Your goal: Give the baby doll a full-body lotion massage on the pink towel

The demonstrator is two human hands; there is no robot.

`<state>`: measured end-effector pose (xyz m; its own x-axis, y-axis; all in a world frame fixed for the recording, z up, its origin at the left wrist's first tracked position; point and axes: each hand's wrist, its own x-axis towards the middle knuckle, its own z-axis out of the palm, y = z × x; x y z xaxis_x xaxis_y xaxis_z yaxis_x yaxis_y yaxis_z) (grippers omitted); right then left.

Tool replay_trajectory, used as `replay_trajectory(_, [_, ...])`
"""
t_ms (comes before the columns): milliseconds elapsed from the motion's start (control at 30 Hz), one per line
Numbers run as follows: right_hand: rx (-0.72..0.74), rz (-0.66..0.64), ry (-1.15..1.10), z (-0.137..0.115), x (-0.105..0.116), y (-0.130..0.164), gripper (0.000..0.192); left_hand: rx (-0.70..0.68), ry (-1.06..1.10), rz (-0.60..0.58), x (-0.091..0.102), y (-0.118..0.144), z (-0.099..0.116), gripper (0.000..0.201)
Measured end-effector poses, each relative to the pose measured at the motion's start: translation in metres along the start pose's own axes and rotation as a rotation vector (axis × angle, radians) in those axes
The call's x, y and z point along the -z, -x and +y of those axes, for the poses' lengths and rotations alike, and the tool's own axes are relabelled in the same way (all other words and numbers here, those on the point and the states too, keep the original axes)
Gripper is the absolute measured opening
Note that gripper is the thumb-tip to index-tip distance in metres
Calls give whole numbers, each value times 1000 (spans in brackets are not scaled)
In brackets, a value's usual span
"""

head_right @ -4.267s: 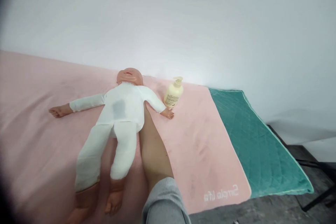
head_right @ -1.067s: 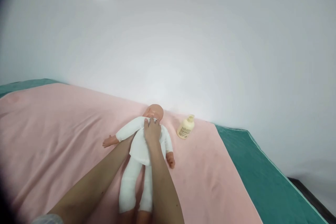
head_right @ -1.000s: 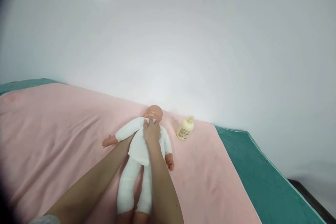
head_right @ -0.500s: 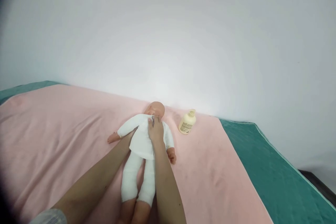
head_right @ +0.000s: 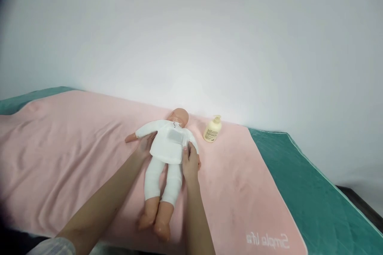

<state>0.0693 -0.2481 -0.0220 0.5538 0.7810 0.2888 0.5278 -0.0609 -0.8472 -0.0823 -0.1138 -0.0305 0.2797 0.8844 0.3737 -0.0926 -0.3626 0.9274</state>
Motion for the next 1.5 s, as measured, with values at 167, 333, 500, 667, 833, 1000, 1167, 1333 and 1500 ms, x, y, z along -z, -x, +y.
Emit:
replay_trajectory(167, [146,75,16,1,0,15,42,175,165,62,7,27,-4,43])
replay_trajectory(333, [348,37,-37,-1,-3,34,38,-72,-15,266,13,62,12,34])
replay_trajectory(500, [342,-19,-72,5,-7,31,37,-344,-272,-100,10,66,26,40])
replay_trajectory(667, [238,-125,-87,7,-10,17,36,-273,-438,-301,6,57,22,41])
replay_trajectory(833, [237,-161,-58,4,-12,13,34,-272,-500,-310,4,57,19,39])
replay_trajectory(1000, [314,-68,-56,5,-9,22,34,-368,-481,-212,3,64,21,29])
replay_trajectory(1167, [371,-66,36,3,-9,24,36,-354,-499,-260,2,63,22,26])
replay_trajectory(1333, [333,-151,177,-2,-13,8,43,-269,-575,-291,-2,55,21,27])
replay_trajectory(1500, [227,-105,129,-9,-23,-17,56,-255,-576,-322,-5,31,29,42])
